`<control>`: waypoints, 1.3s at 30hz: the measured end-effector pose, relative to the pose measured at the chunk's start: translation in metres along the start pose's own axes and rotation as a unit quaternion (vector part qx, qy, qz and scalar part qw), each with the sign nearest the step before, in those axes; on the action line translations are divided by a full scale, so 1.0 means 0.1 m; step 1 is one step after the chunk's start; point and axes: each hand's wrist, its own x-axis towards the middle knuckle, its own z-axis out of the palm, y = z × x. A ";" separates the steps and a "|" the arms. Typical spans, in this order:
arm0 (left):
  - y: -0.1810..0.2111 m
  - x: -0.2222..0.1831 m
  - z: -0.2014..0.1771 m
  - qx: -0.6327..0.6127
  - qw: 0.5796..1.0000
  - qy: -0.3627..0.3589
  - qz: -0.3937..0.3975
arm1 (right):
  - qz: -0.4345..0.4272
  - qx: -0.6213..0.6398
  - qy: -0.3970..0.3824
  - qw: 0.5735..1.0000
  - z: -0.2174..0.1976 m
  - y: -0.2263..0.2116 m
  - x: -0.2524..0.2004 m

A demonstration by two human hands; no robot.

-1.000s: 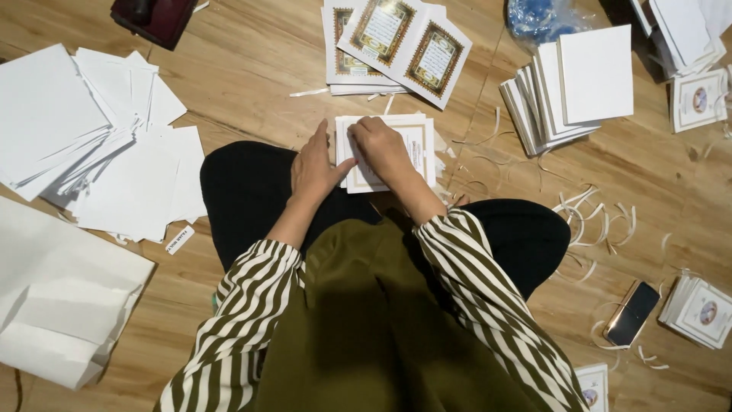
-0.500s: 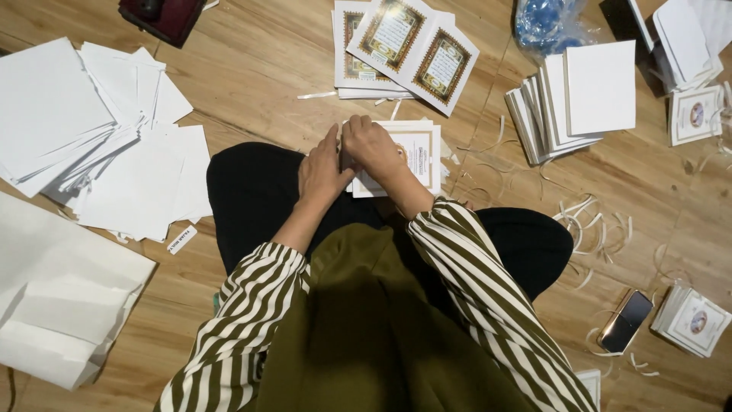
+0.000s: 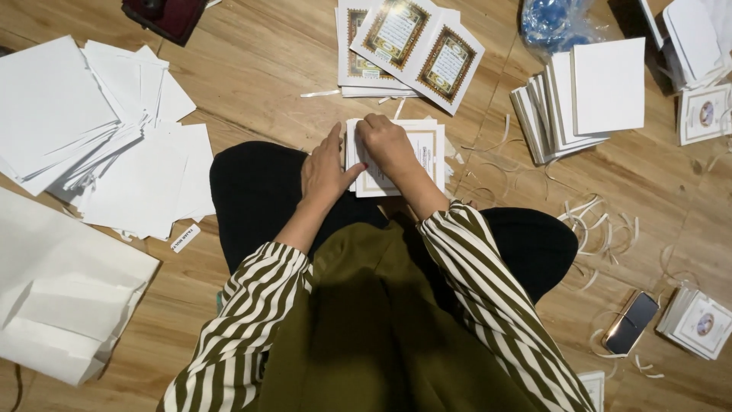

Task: Assembling booklets by picking up printed sheets, folding them, and stacking them on the floor.

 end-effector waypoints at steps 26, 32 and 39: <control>-0.03 0.02 0.02 -0.005 1.000 0.012 0.012 | 0.355 0.599 0.081 0.713 0.02 0.64 -0.32; 0.24 -0.12 -0.17 0.008 0.999 0.020 0.042 | 0.502 0.691 0.296 0.427 -0.56 1.67 -1.38; 0.31 -0.16 -0.16 0.050 0.992 0.055 0.106 | 0.583 0.241 0.021 0.776 -0.76 1.83 -2.25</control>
